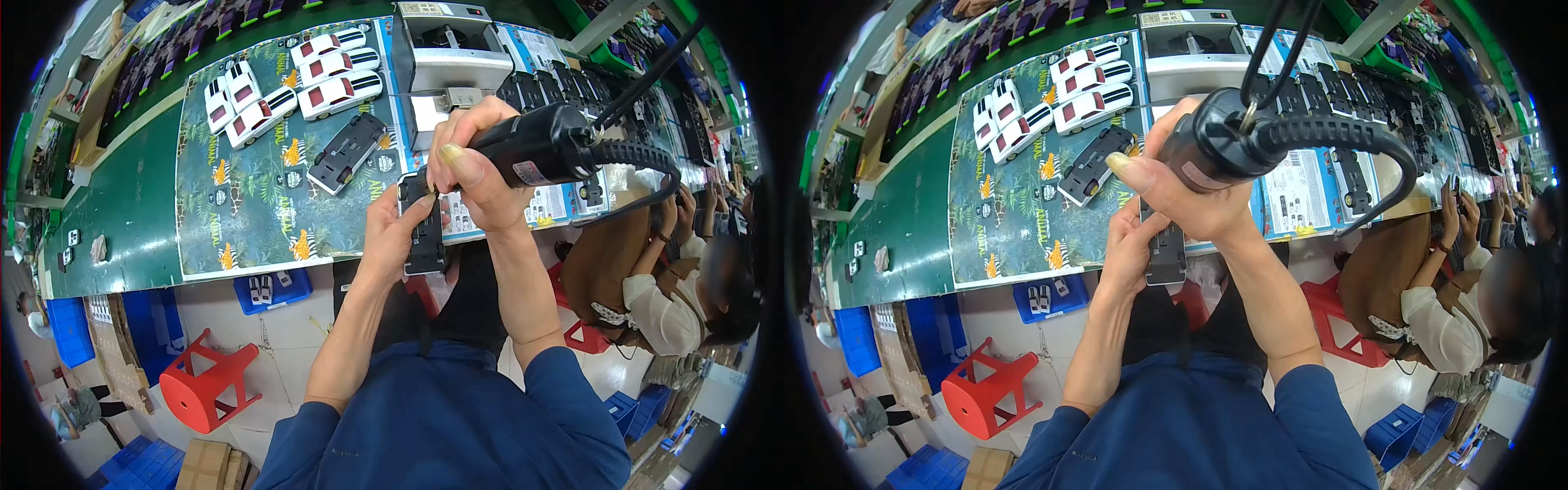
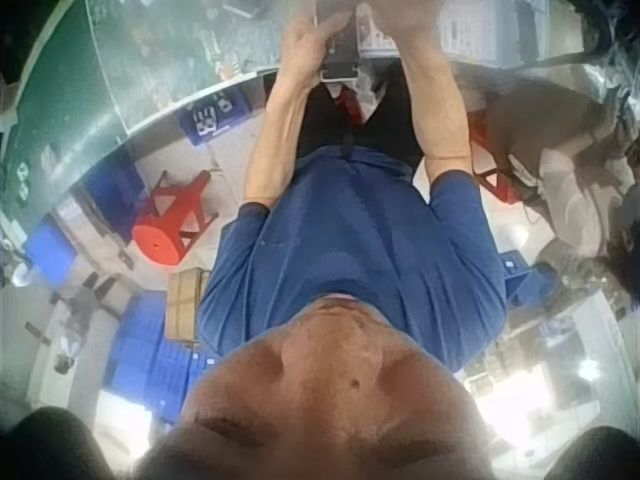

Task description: Assembling small plastic toy cars using an electric screwdriver on a factory production line.

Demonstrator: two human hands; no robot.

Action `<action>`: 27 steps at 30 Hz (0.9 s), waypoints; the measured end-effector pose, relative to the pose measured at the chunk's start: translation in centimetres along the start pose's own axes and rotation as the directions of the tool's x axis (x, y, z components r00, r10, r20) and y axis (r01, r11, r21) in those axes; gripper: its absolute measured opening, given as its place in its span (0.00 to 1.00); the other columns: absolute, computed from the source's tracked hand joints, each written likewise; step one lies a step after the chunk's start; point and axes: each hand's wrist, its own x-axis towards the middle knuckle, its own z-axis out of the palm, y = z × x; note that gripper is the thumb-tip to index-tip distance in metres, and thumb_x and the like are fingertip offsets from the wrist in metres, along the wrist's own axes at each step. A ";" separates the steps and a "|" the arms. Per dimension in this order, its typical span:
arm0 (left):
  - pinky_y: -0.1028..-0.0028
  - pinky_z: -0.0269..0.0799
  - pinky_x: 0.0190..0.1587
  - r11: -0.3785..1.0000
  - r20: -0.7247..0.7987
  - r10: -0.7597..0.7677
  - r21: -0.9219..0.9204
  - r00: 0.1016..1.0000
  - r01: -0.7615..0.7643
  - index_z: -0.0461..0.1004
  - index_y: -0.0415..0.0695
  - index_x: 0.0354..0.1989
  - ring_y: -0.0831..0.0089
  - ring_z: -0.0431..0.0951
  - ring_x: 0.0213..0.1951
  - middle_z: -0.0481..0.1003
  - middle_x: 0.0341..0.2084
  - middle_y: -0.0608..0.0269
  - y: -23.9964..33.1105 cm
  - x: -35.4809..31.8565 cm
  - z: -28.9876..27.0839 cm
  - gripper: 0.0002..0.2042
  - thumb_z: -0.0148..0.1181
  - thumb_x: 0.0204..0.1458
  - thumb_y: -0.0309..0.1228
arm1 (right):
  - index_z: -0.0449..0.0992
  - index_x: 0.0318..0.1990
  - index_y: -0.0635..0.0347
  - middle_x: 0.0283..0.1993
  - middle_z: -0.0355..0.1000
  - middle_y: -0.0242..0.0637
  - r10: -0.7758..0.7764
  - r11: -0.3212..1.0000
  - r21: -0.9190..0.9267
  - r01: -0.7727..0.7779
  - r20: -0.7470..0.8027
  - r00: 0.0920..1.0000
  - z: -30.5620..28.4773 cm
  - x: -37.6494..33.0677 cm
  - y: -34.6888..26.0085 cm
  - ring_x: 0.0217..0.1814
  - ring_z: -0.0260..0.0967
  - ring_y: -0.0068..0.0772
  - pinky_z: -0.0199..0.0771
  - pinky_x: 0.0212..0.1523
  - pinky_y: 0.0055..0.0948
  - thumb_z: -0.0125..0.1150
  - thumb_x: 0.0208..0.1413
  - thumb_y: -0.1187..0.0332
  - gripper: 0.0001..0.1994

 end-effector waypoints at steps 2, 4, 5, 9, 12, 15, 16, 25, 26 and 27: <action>0.76 0.77 0.36 1.000 -0.005 0.001 -0.004 1.000 -0.001 0.71 0.36 0.47 0.75 0.80 0.32 0.79 0.33 0.58 0.0 0.0 0.0 0.09 0.57 0.59 0.25 | 0.78 0.25 0.62 0.26 0.71 0.30 -0.003 1.000 -0.027 0.003 -0.012 1.000 0.0 -0.1 0.0 0.22 0.66 0.16 0.64 0.23 0.16 0.73 0.41 0.77 0.07; 0.75 0.77 0.35 1.000 -0.007 0.006 -0.015 1.000 -0.006 0.72 0.36 0.46 0.74 0.80 0.31 0.79 0.33 0.58 0.0 0.0 0.0 0.09 0.57 0.59 0.25 | 0.78 0.25 0.61 0.26 0.71 0.30 -0.001 1.000 -0.005 0.001 -0.017 1.000 -0.2 -0.3 0.1 0.23 0.66 0.16 0.64 0.24 0.16 0.72 0.42 0.77 0.07; 0.75 0.77 0.35 1.000 -0.004 0.005 -0.013 1.000 -0.005 0.72 0.36 0.46 0.74 0.80 0.31 0.79 0.33 0.58 0.0 -0.1 0.0 0.09 0.57 0.59 0.25 | 0.78 0.25 0.61 0.26 0.71 0.30 -0.004 1.000 -0.006 0.003 -0.020 1.000 -0.3 -0.4 -0.2 0.23 0.66 0.16 0.64 0.24 0.16 0.72 0.42 0.77 0.07; 0.76 0.78 0.34 1.000 -0.032 0.027 -0.002 0.999 -0.027 0.72 0.36 0.45 0.74 0.80 0.31 0.79 0.33 0.58 -0.1 -0.4 0.1 0.09 0.57 0.59 0.24 | 0.77 0.26 0.61 0.28 0.71 0.30 -0.009 0.995 -0.102 0.008 -0.011 1.000 -0.6 -0.6 -0.7 0.25 0.66 0.16 0.65 0.26 0.18 0.72 0.43 0.75 0.07; 0.76 0.79 0.34 0.999 -0.052 0.018 -0.037 0.999 -0.020 0.73 0.36 0.45 0.74 0.81 0.31 0.80 0.33 0.57 0.3 -0.3 0.4 0.08 0.58 0.58 0.24 | 0.77 0.27 0.61 0.28 0.71 0.30 -0.033 0.999 -0.014 0.032 -0.041 0.999 -0.1 -0.8 -0.6 0.26 0.66 0.17 0.65 0.27 0.18 0.73 0.42 0.74 0.08; 0.72 0.81 0.37 0.987 -0.080 -0.009 -0.161 0.997 -0.004 0.74 0.37 0.44 0.71 0.82 0.33 0.80 0.34 0.54 0.3 0.0 0.1 0.08 0.59 0.59 0.27 | 0.73 0.35 0.64 0.26 0.70 0.33 -0.076 0.992 0.103 0.074 0.015 0.997 -0.8 0.3 -1.3 0.25 0.68 0.21 0.71 0.28 0.22 0.67 0.50 0.72 0.09; 0.70 0.81 0.37 0.976 -0.110 -0.014 -0.217 0.994 -0.010 0.74 0.37 0.44 0.70 0.82 0.32 0.80 0.34 0.54 0.4 0.1 0.4 0.09 0.59 0.60 0.28 | 0.71 0.38 0.66 0.24 0.69 0.34 -0.083 0.973 0.220 0.075 0.029 0.996 -0.9 0.8 -2.0 0.24 0.69 0.23 0.73 0.29 0.24 0.65 0.53 0.71 0.10; 0.52 0.82 0.49 0.965 0.064 -0.017 -0.262 0.998 0.033 0.62 0.38 0.57 0.52 0.76 0.54 0.69 0.56 0.48 -0.3 -0.5 -0.7 0.26 0.55 0.48 0.11 | 0.77 0.31 0.65 0.19 0.71 0.31 -0.329 0.943 -0.085 0.321 -0.121 0.936 -3.4 5.9 -1.9 0.16 0.68 0.19 0.69 0.20 0.19 0.68 0.53 0.74 0.05; 0.53 0.82 0.48 0.973 0.061 -0.015 -0.227 0.998 0.029 0.61 0.38 0.58 0.52 0.77 0.53 0.69 0.56 0.48 -0.2 -0.5 -0.5 0.26 0.54 0.48 0.11 | 0.78 0.28 0.64 0.18 0.71 0.28 -0.336 0.940 -0.103 0.326 -0.102 0.936 -3.3 6.0 -1.9 0.15 0.68 0.17 0.67 0.18 0.17 0.69 0.52 0.73 0.06; 0.53 0.82 0.48 0.974 0.062 -0.018 -0.226 0.998 0.031 0.61 0.38 0.58 0.52 0.77 0.53 0.69 0.56 0.48 0.0 -0.4 -0.4 0.26 0.54 0.48 0.11 | 0.78 0.28 0.64 0.17 0.71 0.27 -0.352 0.927 -0.176 0.333 -0.097 0.931 -3.4 5.9 -1.8 0.15 0.68 0.16 0.67 0.18 0.17 0.69 0.53 0.72 0.07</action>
